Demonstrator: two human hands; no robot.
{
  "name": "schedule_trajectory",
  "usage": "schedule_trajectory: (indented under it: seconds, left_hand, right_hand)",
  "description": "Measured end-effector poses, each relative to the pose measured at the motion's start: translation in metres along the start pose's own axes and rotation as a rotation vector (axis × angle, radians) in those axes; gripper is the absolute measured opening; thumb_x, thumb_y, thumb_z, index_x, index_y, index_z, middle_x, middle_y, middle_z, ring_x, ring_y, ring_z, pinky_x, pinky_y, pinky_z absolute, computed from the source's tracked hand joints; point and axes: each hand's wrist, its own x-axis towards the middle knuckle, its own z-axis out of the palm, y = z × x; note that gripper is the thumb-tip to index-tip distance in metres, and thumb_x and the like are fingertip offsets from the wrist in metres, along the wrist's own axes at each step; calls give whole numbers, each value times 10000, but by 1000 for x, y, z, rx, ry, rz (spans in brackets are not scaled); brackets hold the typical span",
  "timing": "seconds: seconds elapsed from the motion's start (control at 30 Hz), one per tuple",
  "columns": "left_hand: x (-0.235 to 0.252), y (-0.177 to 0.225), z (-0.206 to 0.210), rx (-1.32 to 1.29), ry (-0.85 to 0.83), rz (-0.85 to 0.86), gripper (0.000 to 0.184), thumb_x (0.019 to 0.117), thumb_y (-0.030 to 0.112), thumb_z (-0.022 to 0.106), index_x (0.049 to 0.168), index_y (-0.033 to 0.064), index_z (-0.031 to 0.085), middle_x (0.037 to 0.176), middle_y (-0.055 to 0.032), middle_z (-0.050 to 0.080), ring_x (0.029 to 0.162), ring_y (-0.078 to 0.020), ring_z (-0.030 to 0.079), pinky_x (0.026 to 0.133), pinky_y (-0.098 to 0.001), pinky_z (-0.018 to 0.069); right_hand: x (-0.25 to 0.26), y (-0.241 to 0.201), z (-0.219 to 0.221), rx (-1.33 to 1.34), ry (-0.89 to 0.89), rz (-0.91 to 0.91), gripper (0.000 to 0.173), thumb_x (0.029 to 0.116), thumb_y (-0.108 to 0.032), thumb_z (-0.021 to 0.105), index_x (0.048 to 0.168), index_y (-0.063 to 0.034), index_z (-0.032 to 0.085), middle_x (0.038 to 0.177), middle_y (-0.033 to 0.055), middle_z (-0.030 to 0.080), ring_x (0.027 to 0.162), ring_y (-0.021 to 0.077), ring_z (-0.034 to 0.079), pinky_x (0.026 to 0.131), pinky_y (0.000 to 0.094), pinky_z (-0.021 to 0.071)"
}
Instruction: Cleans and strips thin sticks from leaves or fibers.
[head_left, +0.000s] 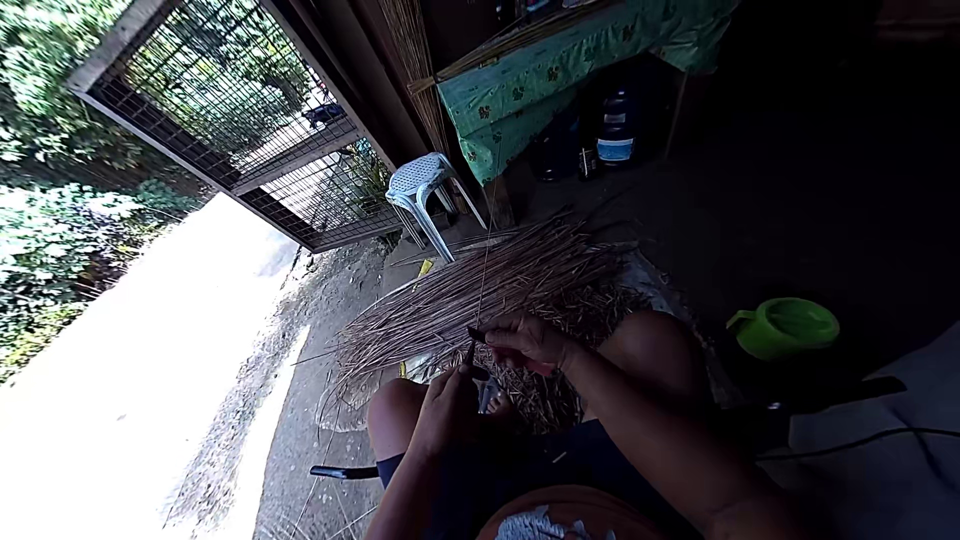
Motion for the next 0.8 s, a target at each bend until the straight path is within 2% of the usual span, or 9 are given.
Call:
schedule_trajectory:
  seconds: [0.23, 0.47, 0.53, 0.7, 0.8]
  left_hand:
    - [-5, 4, -7, -110, -94, -39, 537, 1094, 389, 307, 1169, 0, 669, 559, 45, 457, 400, -30, 389, 378, -189, 352]
    - [-17, -1, -16, -98, -215, -101, 524, 1086, 439, 377, 1126, 30, 702, 568, 47, 474, 401, -21, 395, 371, -180, 343]
    - [-17, -3, -19, -84, -211, -88, 525, 1087, 436, 382, 1145, 24, 702, 590, 36, 500, 412, -27, 407, 378, -180, 355]
    - [-11, -2, -27, -31, -163, -88, 538, 1085, 408, 340, 1199, 10, 684, 615, 32, 530, 425, -34, 435, 398, -188, 392]
    - [-12, -2, -30, -167, -210, -131, 520, 1081, 378, 320, 1152, 16, 687, 589, 40, 515, 410, -28, 438, 387, -180, 393]
  right_hand:
    - [4, -4, -7, -12, 69, -75, 275, 1053, -166, 563, 1239, 10, 661, 753, 13, 688, 541, 55, 593, 499, 191, 500]
    - [9, -19, -32, 134, 343, -162, 284, 1078, -152, 503, 1280, -8, 641, 725, 60, 656, 505, 77, 566, 481, 201, 497]
    - [9, -18, -33, 119, 310, -140, 295, 1075, -164, 506, 1300, -22, 633, 736, 66, 657, 509, 91, 572, 478, 211, 501]
    - [1, -1, -1, -6, 28, 69, 269, 1051, -150, 551, 1264, -4, 625, 761, 15, 667, 547, 71, 592, 499, 206, 504]
    - [0, -7, -1, 12, 89, 56, 250, 1053, -144, 547, 1237, 1, 633, 747, 12, 670, 529, 61, 585, 485, 195, 494]
